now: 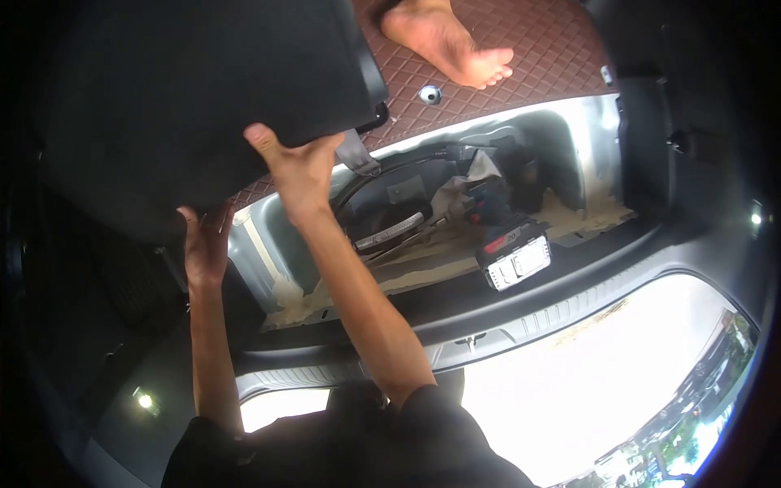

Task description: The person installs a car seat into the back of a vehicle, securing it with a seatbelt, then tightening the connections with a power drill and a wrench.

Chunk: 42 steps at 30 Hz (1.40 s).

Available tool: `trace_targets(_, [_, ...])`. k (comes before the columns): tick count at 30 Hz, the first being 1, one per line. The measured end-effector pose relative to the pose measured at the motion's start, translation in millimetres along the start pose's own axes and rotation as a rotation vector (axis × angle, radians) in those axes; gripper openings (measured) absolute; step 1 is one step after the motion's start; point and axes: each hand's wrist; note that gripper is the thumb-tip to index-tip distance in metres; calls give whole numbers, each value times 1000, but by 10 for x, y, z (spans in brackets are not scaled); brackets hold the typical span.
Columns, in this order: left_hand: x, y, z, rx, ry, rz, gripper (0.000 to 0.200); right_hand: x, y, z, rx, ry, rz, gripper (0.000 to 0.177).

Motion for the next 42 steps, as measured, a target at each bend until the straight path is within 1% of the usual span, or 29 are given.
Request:
trace_targets(3, [-118,-68,24,-74,-117,21,71,-48,57,-59,137,20,-27,90])
trace_targets(4, [-154,70,73,-7,-117,234,68,-54,75,-78,192,31,-24,91])
trace_targets(5, [-189,207,108,-35,-109,198,68,-49,93,-100,249,42,-22,92])
trace_targets(6, [-199,177,93,-56,-102,164,69,-52,83,-93,249,75,-31,97])
trace_targets(8, [-193,74,48,-96,-70,69,69,-77,103,-111,328,100,-54,98])
trace_targets(9, [-193,49,56,-96,-71,78,69,-39,84,-137,366,103,-62,98])
trace_targets(12, [-149,100,90,-135,-124,65,71,-90,14,-221,201,230,-57,85])
trace_targets(13, [-148,183,178,-233,-165,27,74,-88,-27,-235,69,258,-29,74])
trace_targets(14, [-103,182,226,-374,-195,1,71,-67,16,-294,-4,114,-23,87])
trace_targets(15, [-53,67,285,-465,-293,-72,67,-174,277,-396,340,273,75,57])
trace_targets(16, [9,146,313,-656,-249,-87,60,-162,236,-469,415,404,-144,53])
trace_targets(17, [30,151,446,-801,-313,-200,58,-117,201,-356,329,275,-117,65])
trace_targets(18, [8,209,680,-1002,-411,-409,64,-74,161,-241,243,144,-100,79])
trace_targets(19, [109,90,671,-952,-420,-301,85,-31,123,-129,164,15,-95,95])
trace_targets(20, [90,229,767,-1347,-356,-328,102,-26,151,-144,211,23,-72,87])
trace_targets(21, [32,335,934,-1320,-379,-276,112,-18,157,-163,258,35,-48,81])
trace_targets(23, [-68,456,1245,-1628,-517,-288,111,2,145,-189,357,62,5,75])
trace_targets(25, [-80,482,1350,-1622,-599,-322,110,36,78,-179,340,57,8,76])
trace_targets(26, [-73,465,1401,-1642,-586,-359,106,17,125,-172,245,23,88,75])
trace_targets(27, [-3,381,1416,-1576,-515,-325,102,-14,166,-168,150,-13,170,77])
trace_targets(28, [19,311,1439,-1472,-501,-308,99,-4,133,-181,291,46,185,76])
trace_targets(29, [27,247,1465,-1367,-486,-284,97,-10,148,-177,291,45,195,75])
trace_targets(30, [-40,213,1511,-1422,-501,-356,96,20,145,-169,313,47,219,76])
trace_targets(31, [-57,210,1524,-1461,-491,-363,96,44,113,-171,332,50,249,77])
trace_targets(34, [-41,238,1553,-1440,-463,-367,93,109,78,-179,343,46,229,80])
trace_targets(37, [-107,223,1574,-1467,-460,-376,90,122,151,-144,301,-8,271,90])
trace_targets(40, [-104,205,1575,-1510,-427,-379,89,282,128,-76,362,-75,202,83])
trace_targets(42, [-103,199,1537,-1502,-376,-352,91,706,3,-7,781,-31,308,83])
Point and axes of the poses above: each hand's wrist, its own x-axis away from the middle knuckle, its own y-axis out of the back of the hand, z = x × y, and after that the axes turned 7 degrees about -x, right-handed
